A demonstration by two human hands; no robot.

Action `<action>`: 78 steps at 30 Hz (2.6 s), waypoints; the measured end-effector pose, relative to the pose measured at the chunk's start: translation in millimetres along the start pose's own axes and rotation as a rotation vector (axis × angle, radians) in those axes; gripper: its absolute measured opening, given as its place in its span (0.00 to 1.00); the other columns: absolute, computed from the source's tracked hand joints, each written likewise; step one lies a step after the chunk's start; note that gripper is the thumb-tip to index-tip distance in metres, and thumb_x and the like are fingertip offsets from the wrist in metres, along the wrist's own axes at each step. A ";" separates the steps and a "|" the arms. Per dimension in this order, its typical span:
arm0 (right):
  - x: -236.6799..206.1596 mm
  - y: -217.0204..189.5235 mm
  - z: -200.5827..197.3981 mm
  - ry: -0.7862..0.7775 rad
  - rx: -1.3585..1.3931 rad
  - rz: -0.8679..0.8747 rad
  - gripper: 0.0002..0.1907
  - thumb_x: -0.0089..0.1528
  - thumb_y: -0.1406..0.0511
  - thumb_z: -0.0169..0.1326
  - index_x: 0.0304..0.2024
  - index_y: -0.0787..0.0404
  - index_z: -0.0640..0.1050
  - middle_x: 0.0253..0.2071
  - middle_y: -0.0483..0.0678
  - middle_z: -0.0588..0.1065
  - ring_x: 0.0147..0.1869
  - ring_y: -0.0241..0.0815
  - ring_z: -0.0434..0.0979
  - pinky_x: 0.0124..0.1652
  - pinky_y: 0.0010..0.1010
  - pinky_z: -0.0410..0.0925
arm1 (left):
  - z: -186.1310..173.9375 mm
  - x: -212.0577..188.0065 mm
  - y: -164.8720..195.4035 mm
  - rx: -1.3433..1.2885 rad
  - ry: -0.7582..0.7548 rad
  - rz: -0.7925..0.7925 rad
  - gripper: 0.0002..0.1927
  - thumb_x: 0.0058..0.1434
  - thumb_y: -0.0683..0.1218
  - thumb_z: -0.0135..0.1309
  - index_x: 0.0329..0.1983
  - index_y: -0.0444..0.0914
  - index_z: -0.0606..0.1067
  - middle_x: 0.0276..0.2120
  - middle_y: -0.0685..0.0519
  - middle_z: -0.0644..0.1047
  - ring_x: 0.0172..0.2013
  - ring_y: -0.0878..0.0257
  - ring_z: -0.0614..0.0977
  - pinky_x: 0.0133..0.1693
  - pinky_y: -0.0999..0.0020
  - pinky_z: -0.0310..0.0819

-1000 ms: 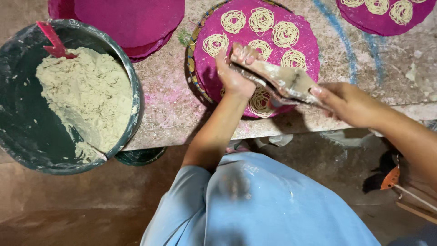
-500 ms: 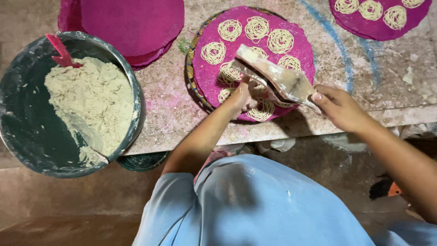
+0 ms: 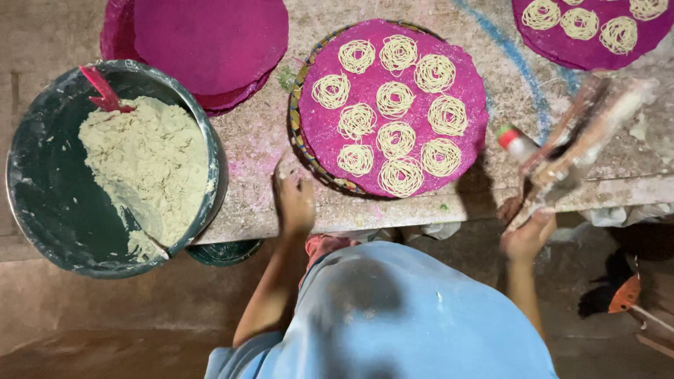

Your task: The person uses a manual dough press to extrude dough into spiral shapes onto a pink mat. They repeatedly load dough into the press, squeeze the handles to form noodles, and arrange the spirals on the mat.

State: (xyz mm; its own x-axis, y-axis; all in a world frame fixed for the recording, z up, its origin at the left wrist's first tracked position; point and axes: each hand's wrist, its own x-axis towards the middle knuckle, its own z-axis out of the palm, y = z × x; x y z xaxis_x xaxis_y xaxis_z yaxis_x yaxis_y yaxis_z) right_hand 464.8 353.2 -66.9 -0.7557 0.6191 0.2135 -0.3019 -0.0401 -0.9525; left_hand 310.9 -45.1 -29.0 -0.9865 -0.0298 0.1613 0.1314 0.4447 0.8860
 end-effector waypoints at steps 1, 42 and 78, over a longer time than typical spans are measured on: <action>-2.9 2.0 -3.2 0.033 -0.014 -0.001 0.33 0.75 0.40 0.41 0.57 0.64 0.69 0.38 0.48 0.72 0.34 0.41 0.71 0.34 0.33 0.66 | 1.3 2.1 -12.5 -0.206 -0.019 -0.120 0.27 0.71 0.50 0.40 0.72 0.39 0.62 0.67 0.42 0.71 0.65 0.51 0.74 0.68 0.58 0.63; 24.2 -14.0 32.6 0.113 -1.556 -0.153 0.26 0.64 0.51 0.65 0.54 0.61 0.77 0.48 0.58 0.75 0.56 0.63 0.74 0.49 0.52 0.66 | 30.5 62.6 -31.8 -1.039 -0.220 -0.694 0.26 0.71 0.49 0.42 0.72 0.46 0.60 0.64 0.51 0.71 0.57 0.56 0.76 0.55 0.48 0.71; 38.6 -22.2 -55.8 0.399 0.321 0.109 0.20 0.69 0.72 0.49 0.64 0.58 0.68 0.42 0.49 0.76 0.26 0.34 0.72 0.18 0.19 0.62 | 102.5 76.6 44.0 -0.777 -0.648 -0.280 0.32 0.70 0.56 0.44 0.75 0.44 0.58 0.65 0.46 0.71 0.61 0.53 0.76 0.50 0.58 0.74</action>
State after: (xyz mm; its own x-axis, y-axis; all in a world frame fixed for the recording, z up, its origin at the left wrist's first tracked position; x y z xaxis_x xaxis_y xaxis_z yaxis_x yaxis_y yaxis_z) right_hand 474.7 421.8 -49.6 -0.5315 0.8460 -0.0424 -0.4441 -0.3210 -0.8365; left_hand 231.0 63.9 -22.2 -0.8251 0.5439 -0.1530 -0.3091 -0.2078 0.9280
